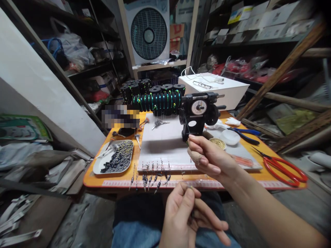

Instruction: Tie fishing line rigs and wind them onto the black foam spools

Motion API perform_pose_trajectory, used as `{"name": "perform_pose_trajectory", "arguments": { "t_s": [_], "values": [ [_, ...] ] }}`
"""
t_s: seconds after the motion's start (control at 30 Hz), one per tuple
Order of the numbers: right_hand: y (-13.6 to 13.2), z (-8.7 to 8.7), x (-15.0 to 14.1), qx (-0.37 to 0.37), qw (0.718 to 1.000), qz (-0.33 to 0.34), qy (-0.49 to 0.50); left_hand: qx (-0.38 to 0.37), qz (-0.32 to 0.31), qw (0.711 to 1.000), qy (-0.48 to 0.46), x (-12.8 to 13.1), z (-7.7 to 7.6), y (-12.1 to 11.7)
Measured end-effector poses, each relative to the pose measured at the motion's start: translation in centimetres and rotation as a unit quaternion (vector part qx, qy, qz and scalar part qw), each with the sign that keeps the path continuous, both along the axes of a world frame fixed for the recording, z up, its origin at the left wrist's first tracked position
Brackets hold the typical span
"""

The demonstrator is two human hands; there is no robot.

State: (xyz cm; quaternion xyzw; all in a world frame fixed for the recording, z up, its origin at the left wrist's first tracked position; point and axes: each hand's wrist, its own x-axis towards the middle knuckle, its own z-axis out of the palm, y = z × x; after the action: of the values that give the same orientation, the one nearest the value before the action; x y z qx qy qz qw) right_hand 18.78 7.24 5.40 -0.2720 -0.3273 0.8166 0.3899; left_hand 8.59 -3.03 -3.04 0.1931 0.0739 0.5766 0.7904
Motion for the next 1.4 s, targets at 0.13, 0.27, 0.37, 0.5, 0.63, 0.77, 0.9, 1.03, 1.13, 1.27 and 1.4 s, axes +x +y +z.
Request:
{"name": "perform_pose_trajectory", "arguments": {
  "t_s": [0.13,0.27,0.37,0.5,0.63,0.77,0.9,1.03,1.13,1.27,1.4],
  "values": [
    [0.0,-0.1,0.0,0.003,1.000,-0.005,-0.001,-0.005,-0.026,1.000,0.003,-0.7,0.1,-0.7],
    [-0.1,0.0,-0.1,0.010,1.000,-0.012,-0.009,-0.029,-0.079,0.993,0.081,-1.9,0.9,-0.9],
    [0.0,0.1,0.0,0.018,1.000,-0.008,-0.008,-0.017,-0.092,0.992,0.083,-2.2,1.1,-0.9],
    [0.0,0.0,0.3,0.017,1.000,-0.006,-0.004,0.003,-0.108,0.991,0.078,-2.3,0.6,-0.8],
    [0.0,0.0,0.3,0.015,1.000,-0.008,-0.003,0.013,-0.113,0.990,0.083,-2.5,0.1,-0.9],
    [-0.1,0.2,0.3,0.015,1.000,-0.004,-0.003,0.024,-0.123,0.990,0.066,-2.3,-0.2,-0.9],
    [-0.1,0.4,0.4,0.014,1.000,-0.009,-0.005,0.033,-0.105,0.993,0.040,-1.9,-0.5,-1.0],
    [-0.2,0.4,0.4,0.020,1.000,-0.010,-0.018,0.021,-0.099,0.991,0.091,-2.1,-0.1,-1.1],
    [-0.2,0.5,0.4,0.030,0.999,-0.008,-0.034,0.019,-0.078,0.989,0.124,-2.3,0.4,-1.0],
    [-0.3,0.8,0.7,0.092,0.992,0.008,-0.082,0.030,-0.014,0.974,0.224,-2.3,0.7,-0.6],
    [-0.5,1.7,1.6,0.208,0.965,-0.008,-0.158,0.075,0.091,0.889,0.442,-2.5,1.5,0.4]
  ]
}}
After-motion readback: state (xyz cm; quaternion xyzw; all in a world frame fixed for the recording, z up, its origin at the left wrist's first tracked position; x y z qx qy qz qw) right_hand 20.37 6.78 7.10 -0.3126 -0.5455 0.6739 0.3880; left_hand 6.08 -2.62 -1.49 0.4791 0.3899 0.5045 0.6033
